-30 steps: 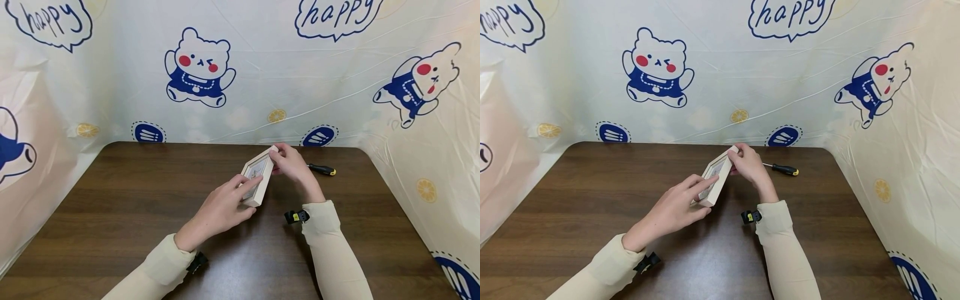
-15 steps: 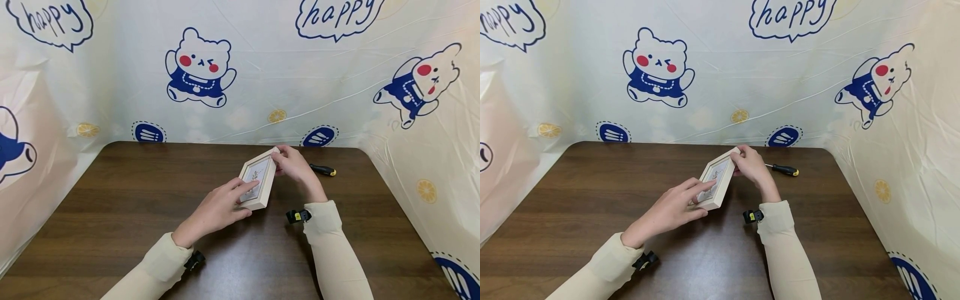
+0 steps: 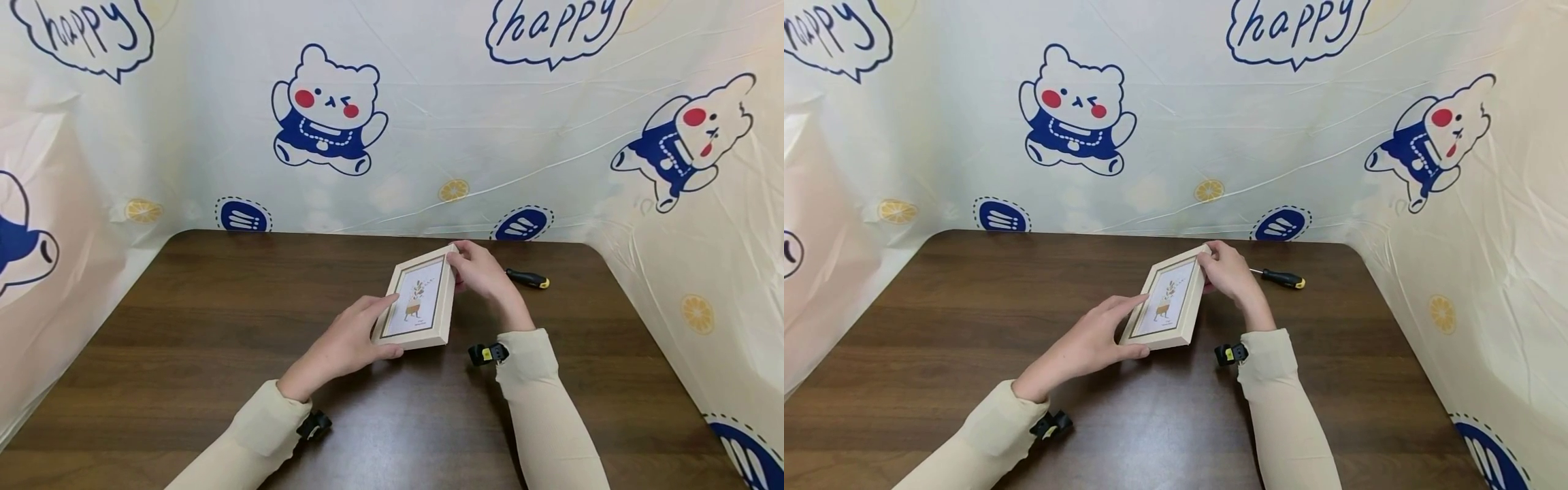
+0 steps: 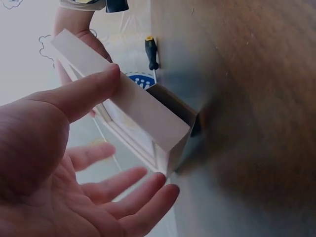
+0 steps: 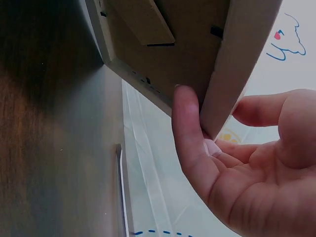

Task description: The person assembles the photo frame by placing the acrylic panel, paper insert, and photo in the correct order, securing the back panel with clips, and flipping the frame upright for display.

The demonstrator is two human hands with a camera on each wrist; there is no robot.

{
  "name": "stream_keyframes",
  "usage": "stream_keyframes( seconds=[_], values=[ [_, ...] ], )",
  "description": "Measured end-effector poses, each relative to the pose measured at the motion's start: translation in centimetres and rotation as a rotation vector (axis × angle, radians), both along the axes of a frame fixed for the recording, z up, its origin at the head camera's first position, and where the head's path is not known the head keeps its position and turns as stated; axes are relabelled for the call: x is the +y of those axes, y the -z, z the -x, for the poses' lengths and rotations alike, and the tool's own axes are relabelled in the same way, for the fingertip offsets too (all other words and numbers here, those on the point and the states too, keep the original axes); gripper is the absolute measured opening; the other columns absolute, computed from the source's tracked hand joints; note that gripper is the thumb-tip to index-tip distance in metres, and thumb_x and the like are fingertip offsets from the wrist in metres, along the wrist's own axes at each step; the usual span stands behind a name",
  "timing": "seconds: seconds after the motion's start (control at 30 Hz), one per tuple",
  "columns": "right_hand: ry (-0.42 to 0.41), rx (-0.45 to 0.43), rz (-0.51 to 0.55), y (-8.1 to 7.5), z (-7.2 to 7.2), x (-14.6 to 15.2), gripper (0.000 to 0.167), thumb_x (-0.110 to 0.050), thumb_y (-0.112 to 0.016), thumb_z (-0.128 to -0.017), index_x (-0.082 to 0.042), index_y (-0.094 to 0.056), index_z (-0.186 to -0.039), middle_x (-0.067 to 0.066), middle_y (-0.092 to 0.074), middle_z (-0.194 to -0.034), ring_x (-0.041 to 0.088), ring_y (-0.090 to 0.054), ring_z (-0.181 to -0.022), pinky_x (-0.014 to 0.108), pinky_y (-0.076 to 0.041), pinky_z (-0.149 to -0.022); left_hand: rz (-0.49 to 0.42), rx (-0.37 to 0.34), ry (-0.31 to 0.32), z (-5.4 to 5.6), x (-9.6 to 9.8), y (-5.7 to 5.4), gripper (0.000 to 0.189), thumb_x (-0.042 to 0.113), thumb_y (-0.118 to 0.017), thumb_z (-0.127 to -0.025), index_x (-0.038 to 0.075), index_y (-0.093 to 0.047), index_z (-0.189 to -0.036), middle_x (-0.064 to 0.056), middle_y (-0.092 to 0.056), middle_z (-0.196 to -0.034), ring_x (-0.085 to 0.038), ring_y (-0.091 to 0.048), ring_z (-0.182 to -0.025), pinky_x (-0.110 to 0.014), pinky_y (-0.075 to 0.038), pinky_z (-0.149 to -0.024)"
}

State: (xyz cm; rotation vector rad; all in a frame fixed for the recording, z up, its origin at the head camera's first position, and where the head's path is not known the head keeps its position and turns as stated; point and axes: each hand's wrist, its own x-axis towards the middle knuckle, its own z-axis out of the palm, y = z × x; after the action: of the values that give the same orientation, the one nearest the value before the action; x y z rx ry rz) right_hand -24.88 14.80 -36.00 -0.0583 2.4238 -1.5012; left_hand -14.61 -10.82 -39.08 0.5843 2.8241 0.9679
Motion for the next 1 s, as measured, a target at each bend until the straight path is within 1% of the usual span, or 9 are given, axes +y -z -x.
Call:
stream_keyframes(
  seconds=[0.17, 0.33, 0.43, 0.57, 0.63, 0.7, 0.8, 0.9, 1.0],
  values=[
    [-0.005, 0.009, 0.004, 0.3, 0.1, 0.0, 0.056, -0.028, -0.045, -0.113, -0.002, -0.035, -0.163, 0.024, -0.060, -0.137, 0.034, -0.071, -0.103, 0.049, -0.062, -0.089, -0.017, -0.086, -0.017, 0.1, -0.2, 0.2, 0.091, 0.034, -0.090, -0.087, 0.011, -0.044, -0.162, -0.017, -0.052, -0.154, -0.032, -0.053, -0.139, -0.050, -0.046, -0.111],
    [-0.009, 0.010, 0.000, 0.6, 0.2, 0.1, 0.057, -0.026, -0.044, -0.113, -0.002, -0.033, -0.163, 0.024, -0.059, -0.139, 0.034, -0.071, -0.104, 0.049, -0.062, -0.088, -0.023, -0.131, -0.027, 0.3, -0.4, 0.3, 0.093, 0.033, -0.090, -0.087, 0.009, -0.043, -0.163, -0.019, -0.053, -0.153, -0.032, -0.052, -0.139, -0.050, -0.044, -0.112],
    [-0.011, 0.010, -0.007, 0.9, 0.3, 0.1, 0.057, -0.025, -0.044, -0.113, -0.001, -0.033, -0.164, 0.024, -0.058, -0.140, 0.034, -0.070, -0.107, 0.049, -0.062, -0.087, -0.025, -0.148, -0.027, 0.4, -0.5, 0.5, 0.094, 0.034, -0.091, -0.086, 0.009, -0.042, -0.163, -0.019, -0.056, -0.148, -0.029, -0.055, -0.131, -0.048, -0.046, -0.108],
    [-0.024, 0.019, -0.029, 1.3, 0.4, 0.2, 0.057, -0.024, -0.042, -0.113, 0.000, -0.032, -0.164, 0.026, -0.058, -0.142, 0.034, -0.070, -0.109, 0.047, -0.063, -0.085, -0.026, -0.164, -0.034, 0.6, -0.7, 0.8, 0.094, 0.034, -0.091, -0.085, 0.011, -0.043, -0.163, -0.015, -0.061, -0.137, -0.025, -0.059, -0.112, -0.042, -0.049, -0.096],
    [-0.034, 0.025, -0.037, 1.4, 0.4, 0.2, 0.057, -0.023, -0.042, -0.113, 0.001, -0.032, -0.164, 0.027, -0.058, -0.142, 0.034, -0.070, -0.108, 0.046, -0.063, -0.084, -0.028, -0.172, -0.044, 0.6, -0.7, 0.8, 0.094, 0.033, -0.092, -0.085, 0.011, -0.044, -0.163, -0.014, -0.060, -0.136, -0.023, -0.059, -0.106, -0.039, -0.050, -0.092],
    [-0.044, 0.033, -0.044, 1.5, 0.4, 0.2, 0.056, -0.022, -0.041, -0.114, 0.001, -0.032, -0.164, 0.027, -0.058, -0.141, 0.034, -0.070, -0.106, 0.046, -0.063, -0.083, -0.025, -0.179, -0.051, 0.6, -0.7, 0.9, 0.094, 0.033, -0.092, -0.085, 0.010, -0.044, -0.162, -0.014, -0.059, -0.137, -0.021, -0.060, -0.100, -0.036, -0.051, -0.087],
    [-0.057, 0.044, -0.055, 1.7, 0.5, 0.2, 0.055, -0.022, -0.041, -0.114, -0.001, -0.033, -0.164, 0.028, -0.059, -0.141, 0.033, -0.071, -0.103, 0.046, -0.064, -0.082, -0.018, -0.185, -0.058, 0.6, -0.8, 0.9, 0.093, 0.032, -0.092, -0.085, 0.008, -0.044, -0.162, -0.015, -0.057, -0.143, -0.016, -0.060, -0.092, -0.033, -0.052, -0.082],
    [-0.065, 0.049, -0.074, 2.0, 0.5, 0.3, 0.054, -0.022, -0.040, -0.114, -0.003, -0.033, -0.165, 0.028, -0.059, -0.143, 0.033, -0.072, -0.102, 0.046, -0.063, -0.083, -0.015, -0.189, -0.061, 0.6, -0.8, 0.9, 0.093, 0.031, -0.092, -0.085, 0.006, -0.045, -0.161, -0.016, -0.054, -0.147, -0.012, -0.060, -0.085, -0.031, -0.052, -0.079],
    [-0.067, 0.044, -0.096, 2.1, 0.5, 0.3, 0.054, -0.022, -0.039, -0.115, -0.004, -0.032, -0.165, 0.027, -0.058, -0.145, 0.033, -0.072, -0.103, 0.047, -0.063, -0.085, -0.019, -0.202, -0.068, 0.6, -0.9, 0.9, 0.093, 0.030, -0.092, -0.085, 0.006, -0.045, -0.161, -0.015, -0.053, -0.149, -0.011, -0.060, -0.082, -0.031, -0.052, -0.078]
  ],
)
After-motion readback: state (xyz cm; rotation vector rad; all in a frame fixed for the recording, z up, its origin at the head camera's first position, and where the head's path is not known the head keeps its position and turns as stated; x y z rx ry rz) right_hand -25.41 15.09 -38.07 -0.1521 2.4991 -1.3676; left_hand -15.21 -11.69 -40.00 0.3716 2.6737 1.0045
